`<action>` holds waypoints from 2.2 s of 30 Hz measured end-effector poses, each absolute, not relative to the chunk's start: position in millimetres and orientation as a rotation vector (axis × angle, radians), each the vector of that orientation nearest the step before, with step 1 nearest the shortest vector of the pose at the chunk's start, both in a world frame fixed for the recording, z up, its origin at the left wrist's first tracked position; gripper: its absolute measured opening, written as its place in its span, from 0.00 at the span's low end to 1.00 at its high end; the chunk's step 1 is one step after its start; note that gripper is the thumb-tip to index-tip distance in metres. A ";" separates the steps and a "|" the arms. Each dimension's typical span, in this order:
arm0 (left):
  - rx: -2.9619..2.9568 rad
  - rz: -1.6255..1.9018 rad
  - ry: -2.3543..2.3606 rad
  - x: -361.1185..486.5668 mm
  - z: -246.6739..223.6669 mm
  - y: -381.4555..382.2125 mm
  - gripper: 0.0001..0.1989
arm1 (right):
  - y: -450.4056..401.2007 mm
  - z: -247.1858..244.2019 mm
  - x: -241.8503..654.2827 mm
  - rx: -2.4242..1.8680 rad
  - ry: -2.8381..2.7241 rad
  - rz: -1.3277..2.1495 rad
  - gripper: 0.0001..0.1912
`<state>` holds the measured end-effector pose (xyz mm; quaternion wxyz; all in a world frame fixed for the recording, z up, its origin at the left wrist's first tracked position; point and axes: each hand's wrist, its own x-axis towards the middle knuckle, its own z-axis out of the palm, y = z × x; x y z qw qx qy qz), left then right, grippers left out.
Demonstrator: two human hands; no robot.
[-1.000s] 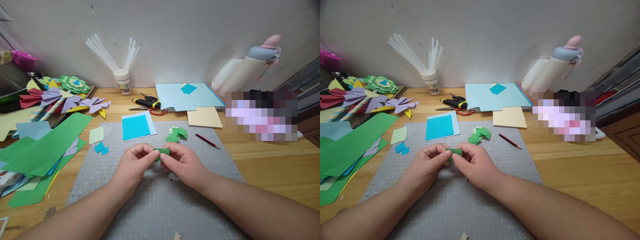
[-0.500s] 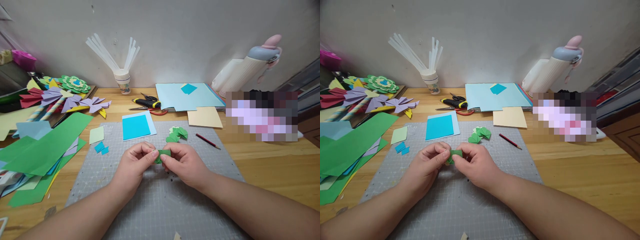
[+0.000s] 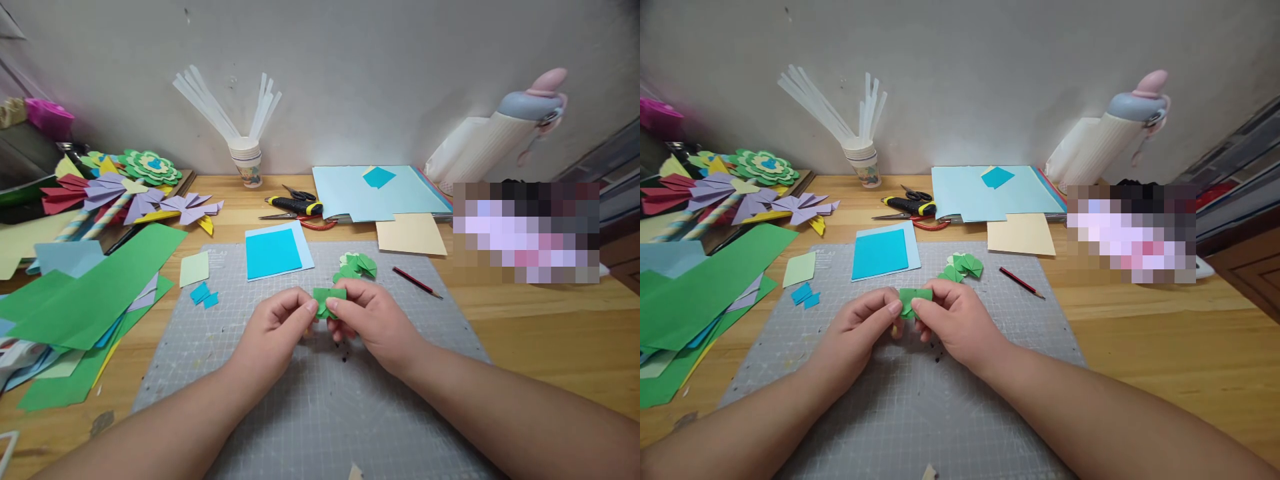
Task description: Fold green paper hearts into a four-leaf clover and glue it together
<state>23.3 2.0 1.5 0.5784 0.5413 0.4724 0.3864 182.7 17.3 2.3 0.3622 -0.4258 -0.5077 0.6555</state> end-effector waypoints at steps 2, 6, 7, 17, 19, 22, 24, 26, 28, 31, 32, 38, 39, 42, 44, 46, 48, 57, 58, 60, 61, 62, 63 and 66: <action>1.293 0.907 1.112 22.5 2.0 1.4 0.16 | 17.0 2.2 182.2 -1.094 -1.274 1.734 0.11; 1.290 0.951 1.052 23.3 4.3 -0.1 0.16 | 15.9 2.1 181.1 -1.095 -1.166 1.824 0.11; 1.279 0.962 1.030 24.0 5.3 -0.6 0.16 | 15.5 1.9 181.0 -1.093 -1.141 1.842 0.11; 1.173 0.898 1.100 26.7 7.1 1.0 0.18 | 14.0 0.4 179.5 -1.110 -1.084 1.869 0.11; 1.185 0.866 1.112 25.7 5.3 2.4 0.18 | 14.7 1.0 179.7 -1.128 -1.142 1.810 0.11; 1.180 0.867 1.065 26.0 4.8 2.8 0.16 | 15.0 -0.6 180.7 -1.106 -1.232 1.756 0.11; 1.154 0.871 1.069 27.0 6.0 2.4 0.16 | 14.7 -3.0 181.5 -1.093 -1.261 1.750 0.11; 1.132 0.877 1.081 27.8 7.7 2.2 0.17 | 14.5 -5.0 182.0 -1.100 -1.260 1.759 0.11; 1.130 0.884 1.057 27.5 8.9 2.2 0.17 | 14.5 -6.0 182.2 -1.106 -1.248 1.782 0.11; 1.154 0.886 1.016 25.7 8.7 2.4 0.17 | 15.0 -5.1 182.3 -1.096 -1.243 1.803 0.11; 1.166 0.876 1.012 24.9 7.9 2.5 0.17 | 15.4 -4.5 182.3 -1.095 -1.244 1.802 0.11; 1.259 1.009 1.131 22.8 0.5 1.0 0.08 | 19.0 -2.0 183.8 -1.053 -1.026 1.940 0.10; 1.328 1.089 1.180 22.7 0.3 0.6 0.03 | 19.6 -2.1 184.4 -1.006 -0.940 2.019 0.10; 1.665 1.202 1.261 22.4 1.5 0.3 0.09 | 21.0 -2.5 186.1 -0.862 -0.730 2.285 0.09; 1.768 1.182 1.260 21.8 2.4 1.0 0.05 | 21.6 -2.5 186.6 -0.843 -0.671 2.403 0.12; 1.656 1.195 1.278 21.0 2.2 2.4 0.01 | 21.9 -2.2 186.4 -0.901 -0.702 2.392 0.20; 1.430 1.208 1.297 20.4 1.1 3.8 0.03 | 21.6 -1.7 185.6 -0.984 -0.820 2.224 0.25; 1.020 1.177 1.178 23.0 -4.0 8.1 0.08 | 17.9 1.2 183.8 -1.108 -1.272 1.479 0.08; 1.016 1.173 1.174 23.1 -4.4 8.3 0.08 | 18.0 1.3 183.7 -1.116 -1.282 1.472 0.08; 1.009 1.164 1.164 23.1 -4.8 8.2 0.08 | 18.4 1.4 183.5 -1.126 -1.288 1.464 0.08; 1.005 1.166 1.156 23.1 -4.9 8.0 0.07 | 18.7 1.3 183.4 -1.130 -1.287 1.461 0.08; 1.002 1.174 1.148 23.0 -4.8 7.7 0.07 | 18.9 1.2 183.4 -1.133 -1.286 1.461 0.08; 0.999 1.184 1.141 22.9 -4.8 7.4 0.07 | 19.2 1.1 183.3 -1.135 -1.283 1.464 0.08; 1.012 1.205 1.148 22.5 -4.5 6.7 0.05 | 19.5 0.6 183.5 -1.136 -1.276 1.476 0.08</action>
